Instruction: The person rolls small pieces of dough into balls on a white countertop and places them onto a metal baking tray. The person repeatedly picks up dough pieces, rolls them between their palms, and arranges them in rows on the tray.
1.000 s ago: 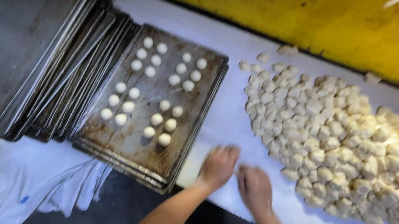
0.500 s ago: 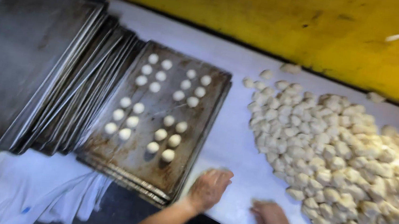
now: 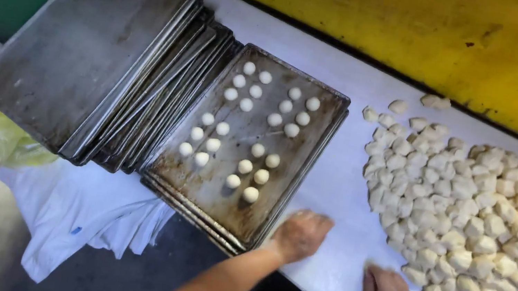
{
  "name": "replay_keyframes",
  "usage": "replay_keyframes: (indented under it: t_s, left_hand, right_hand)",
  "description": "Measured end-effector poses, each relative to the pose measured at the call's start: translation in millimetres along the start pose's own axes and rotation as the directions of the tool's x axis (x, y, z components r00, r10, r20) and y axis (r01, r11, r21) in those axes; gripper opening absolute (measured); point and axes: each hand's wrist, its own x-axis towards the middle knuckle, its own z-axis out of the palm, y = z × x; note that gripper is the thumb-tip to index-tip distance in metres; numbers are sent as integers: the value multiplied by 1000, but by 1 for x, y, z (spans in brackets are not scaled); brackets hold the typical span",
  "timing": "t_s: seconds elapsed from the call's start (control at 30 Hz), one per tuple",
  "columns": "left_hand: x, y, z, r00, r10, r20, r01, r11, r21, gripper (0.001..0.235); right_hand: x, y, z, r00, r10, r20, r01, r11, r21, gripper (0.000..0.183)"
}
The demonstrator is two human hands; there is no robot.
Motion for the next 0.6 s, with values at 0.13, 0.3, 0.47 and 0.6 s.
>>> replay_keyframes:
  t_s: [0.13, 0.3, 0.47, 0.6]
  left_hand:
    - [42, 8, 34, 994, -110, -2, 109, 989, 98, 15]
    - [27, 32, 41, 972, -199, -122, 208, 975, 73, 22]
    - [-38, 37, -7, 925, -307, 221, 371, 855, -363, 43]
    - [-12, 27, -4, 838, -452, 306, 537, 783, -315, 43]
  right_hand:
    - [67, -26, 20, 962, -210, -175, 179, 967, -179, 8]
    - [30, -46, 28, 963, -71, -259, 24, 983, -182, 6]
    - [-60, -64, 0, 980, 23, -196, 2, 992, 130, 48]
    - [-9, -70, -25, 924, 368, -108, -338, 914, 224, 41]
